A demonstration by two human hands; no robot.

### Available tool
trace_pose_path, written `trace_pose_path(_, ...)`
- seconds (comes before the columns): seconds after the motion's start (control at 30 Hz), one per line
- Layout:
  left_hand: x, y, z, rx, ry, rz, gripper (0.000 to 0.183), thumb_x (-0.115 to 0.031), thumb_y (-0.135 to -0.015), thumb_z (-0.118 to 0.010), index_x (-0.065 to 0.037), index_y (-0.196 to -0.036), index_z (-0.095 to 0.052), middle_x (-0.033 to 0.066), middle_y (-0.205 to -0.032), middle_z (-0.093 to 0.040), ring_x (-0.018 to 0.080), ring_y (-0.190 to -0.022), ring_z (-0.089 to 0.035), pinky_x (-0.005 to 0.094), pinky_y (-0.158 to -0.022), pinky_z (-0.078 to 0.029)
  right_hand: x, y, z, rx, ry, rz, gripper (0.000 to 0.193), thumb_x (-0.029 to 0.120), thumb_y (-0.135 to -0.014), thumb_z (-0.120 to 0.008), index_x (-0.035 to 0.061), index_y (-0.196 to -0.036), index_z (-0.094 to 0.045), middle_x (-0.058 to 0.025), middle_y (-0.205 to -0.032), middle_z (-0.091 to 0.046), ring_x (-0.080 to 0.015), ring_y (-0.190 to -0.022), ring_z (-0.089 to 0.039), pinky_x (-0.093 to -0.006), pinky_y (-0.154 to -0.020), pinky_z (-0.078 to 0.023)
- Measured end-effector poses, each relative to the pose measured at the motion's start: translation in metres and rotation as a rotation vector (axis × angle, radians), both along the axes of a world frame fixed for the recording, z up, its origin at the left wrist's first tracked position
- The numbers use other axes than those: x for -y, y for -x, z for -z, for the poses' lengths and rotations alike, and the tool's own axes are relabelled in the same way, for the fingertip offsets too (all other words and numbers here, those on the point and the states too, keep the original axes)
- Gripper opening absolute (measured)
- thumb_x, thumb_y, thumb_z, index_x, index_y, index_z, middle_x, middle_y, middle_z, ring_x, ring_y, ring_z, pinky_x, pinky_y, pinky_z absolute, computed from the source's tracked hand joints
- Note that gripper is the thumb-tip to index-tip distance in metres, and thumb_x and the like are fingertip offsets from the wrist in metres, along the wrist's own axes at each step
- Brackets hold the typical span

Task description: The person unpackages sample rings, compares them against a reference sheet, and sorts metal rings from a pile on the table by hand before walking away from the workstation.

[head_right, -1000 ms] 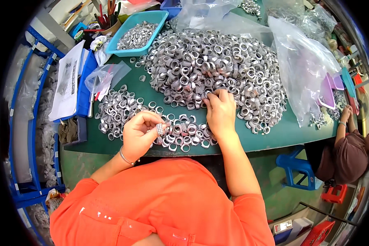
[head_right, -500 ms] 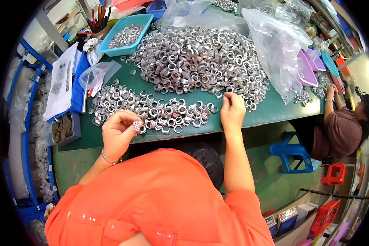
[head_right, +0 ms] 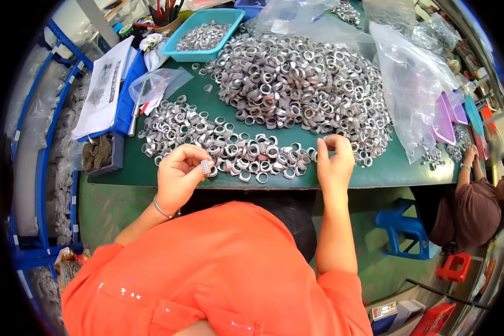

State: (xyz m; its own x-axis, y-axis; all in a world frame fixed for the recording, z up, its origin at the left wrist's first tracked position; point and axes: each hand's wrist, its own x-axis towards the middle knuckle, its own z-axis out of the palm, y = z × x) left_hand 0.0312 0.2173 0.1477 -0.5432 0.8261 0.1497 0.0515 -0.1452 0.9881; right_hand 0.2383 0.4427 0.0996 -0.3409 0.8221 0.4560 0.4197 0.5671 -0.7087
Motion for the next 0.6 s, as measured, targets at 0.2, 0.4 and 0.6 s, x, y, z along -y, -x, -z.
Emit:
trace_pose_path(0.2,-0.010,-0.006,0.009,-0.129,0.021,0.027,0.012,0.009,-0.081,-0.063,0.002,-0.088,-0.057,0.0064,-0.092,-0.057,0.0083,-0.074,-0.057,0.0204,-0.064,-0.047,0.065,0.025,-0.034,-0.555,0.841,-0.390,0.013,-0.001,-0.089,-0.056,-0.0046,-0.100,-0.061,-0.0109,-0.091,-0.065,-0.0152,-0.079,-0.065,-0.0252,-0.068,-0.054)
trace_pose_path(0.4,-0.017,-0.013,0.006,-0.257,0.017,0.139,0.017,0.014,-0.077,-0.060,0.002,-0.088,-0.058,0.0075,-0.095,-0.057,0.0102,-0.082,-0.058,0.0217,-0.069,-0.049,0.083,0.030,-0.032,-0.610,1.202,-0.527,0.015,-0.003,-0.086,-0.059,-0.0044,-0.100,-0.063,-0.0145,-0.094,-0.067,-0.0159,-0.076,-0.065,-0.0231,-0.060,-0.053)
trace_pose_path(0.6,-0.017,-0.020,-0.001,-0.223,0.013,0.181,0.016,0.013,-0.075,-0.060,0.002,-0.087,-0.060,0.0075,-0.092,-0.058,0.0123,-0.080,-0.061,0.0245,-0.069,-0.053,0.098,0.036,-0.042,-0.565,1.232,-0.495,0.015,-0.002,-0.087,-0.057,-0.0060,-0.101,-0.062,-0.0158,-0.093,-0.067,-0.0179,-0.077,-0.066,-0.0243,-0.062,-0.054)
